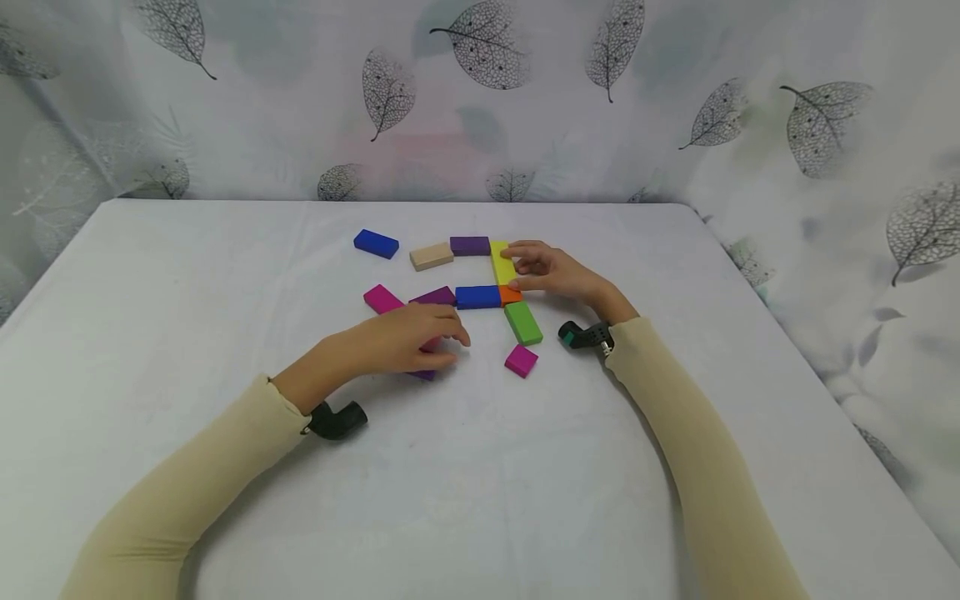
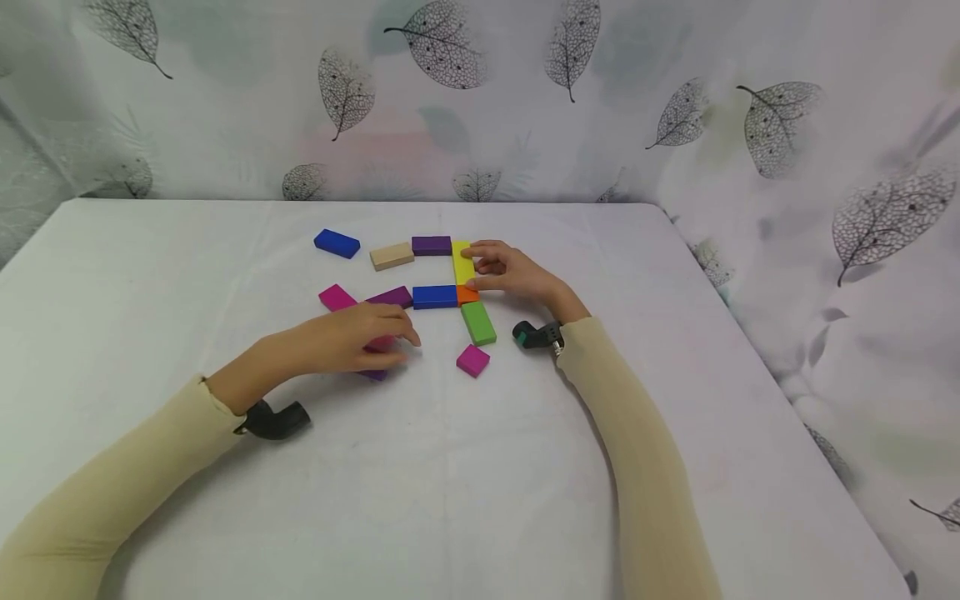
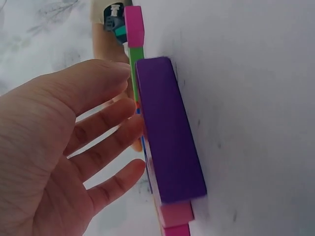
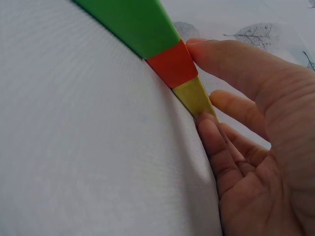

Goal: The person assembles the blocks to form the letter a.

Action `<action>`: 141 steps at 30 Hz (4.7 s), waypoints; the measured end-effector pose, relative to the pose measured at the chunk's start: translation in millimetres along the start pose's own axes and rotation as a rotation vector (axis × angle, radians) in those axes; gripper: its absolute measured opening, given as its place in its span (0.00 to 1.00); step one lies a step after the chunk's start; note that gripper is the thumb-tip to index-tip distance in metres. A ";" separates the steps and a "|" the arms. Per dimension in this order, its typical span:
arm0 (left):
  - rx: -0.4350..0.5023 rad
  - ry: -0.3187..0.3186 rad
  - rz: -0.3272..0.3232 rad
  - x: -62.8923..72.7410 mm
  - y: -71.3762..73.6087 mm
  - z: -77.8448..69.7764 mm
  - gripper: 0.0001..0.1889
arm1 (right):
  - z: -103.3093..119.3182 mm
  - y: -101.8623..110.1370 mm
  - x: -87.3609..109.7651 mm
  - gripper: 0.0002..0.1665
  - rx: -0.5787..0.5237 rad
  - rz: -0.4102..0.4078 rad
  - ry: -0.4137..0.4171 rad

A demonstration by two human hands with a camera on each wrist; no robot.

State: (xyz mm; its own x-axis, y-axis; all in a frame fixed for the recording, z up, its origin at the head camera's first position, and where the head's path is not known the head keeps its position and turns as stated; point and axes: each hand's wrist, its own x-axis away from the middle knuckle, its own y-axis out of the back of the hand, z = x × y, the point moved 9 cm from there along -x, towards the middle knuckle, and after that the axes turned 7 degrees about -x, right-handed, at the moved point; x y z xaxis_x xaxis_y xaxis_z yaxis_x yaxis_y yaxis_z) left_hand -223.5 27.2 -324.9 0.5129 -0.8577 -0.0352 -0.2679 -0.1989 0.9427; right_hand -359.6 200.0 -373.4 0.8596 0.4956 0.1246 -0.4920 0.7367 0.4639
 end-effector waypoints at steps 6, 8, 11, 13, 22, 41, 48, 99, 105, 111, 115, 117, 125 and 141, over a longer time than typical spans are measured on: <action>-0.021 0.034 -0.039 12.7 7.8 4.7 0.11 | 1.9 -1.1 -0.6 0.34 -0.003 0.011 0.004; -0.012 0.051 -0.040 16.5 8.5 6.1 0.12 | 1.6 -0.9 -1.4 0.34 0.005 0.012 0.002; -0.006 0.066 -0.045 21.0 8.6 8.5 0.11 | 1.7 -0.5 -2.3 0.34 0.019 0.008 -0.001; -0.009 0.072 -0.048 23.1 8.8 9.6 0.12 | 2.2 -0.8 -3.0 0.34 0.029 0.010 -0.005; 0.009 0.134 0.013 28.3 9.9 15.0 0.14 | 8.6 -0.9 -5.2 0.34 0.036 0.018 0.011; 0.126 0.139 0.166 41.8 3.9 18.0 0.23 | 0.2 -1.3 0.0 0.35 0.014 -0.005 -0.005; 0.109 0.135 0.188 39.4 -1.6 17.6 0.22 | -2.8 -1.2 1.4 0.34 0.030 -0.005 -0.020; -0.066 0.029 -0.035 10.6 -11.1 -24.6 0.18 | 2.9 -3.9 0.1 0.35 0.037 0.007 -0.017; -0.089 -0.002 -0.063 6.0 -11.2 -30.8 0.16 | -1.8 -1.3 -0.9 0.34 0.010 0.011 -0.002; -0.080 -0.007 -0.067 -1.5 -12.4 -35.6 0.16 | -0.9 1.1 0.0 0.34 0.015 0.007 0.007; -0.063 0.011 -0.052 -5.1 -13.7 -36.3 0.16 | 0.6 1.2 -0.7 0.34 0.018 0.000 0.015; -0.064 0.017 -0.045 -6.6 -14.7 -36.3 0.17 | 0.3 0.9 -1.1 0.34 0.015 0.002 0.016; -0.081 0.013 -0.033 -11.2 -17.4 -37.2 0.18 | -1.2 0.9 -1.9 0.34 -0.001 0.008 0.024; -0.087 -0.016 -0.042 -17.2 -18.6 -40.7 0.18 | 27.7 -6.3 14.4 0.34 0.002 0.021 -0.004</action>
State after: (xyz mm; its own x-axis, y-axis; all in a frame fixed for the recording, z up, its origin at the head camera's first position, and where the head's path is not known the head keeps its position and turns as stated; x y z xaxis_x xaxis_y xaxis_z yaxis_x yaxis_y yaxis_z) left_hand -194.1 64.9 -328.3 0.5094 -0.8568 -0.0800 -0.1741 -0.1936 0.9655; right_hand -340.3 189.8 -350.2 0.8498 0.5089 0.1374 -0.5094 0.7256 0.4627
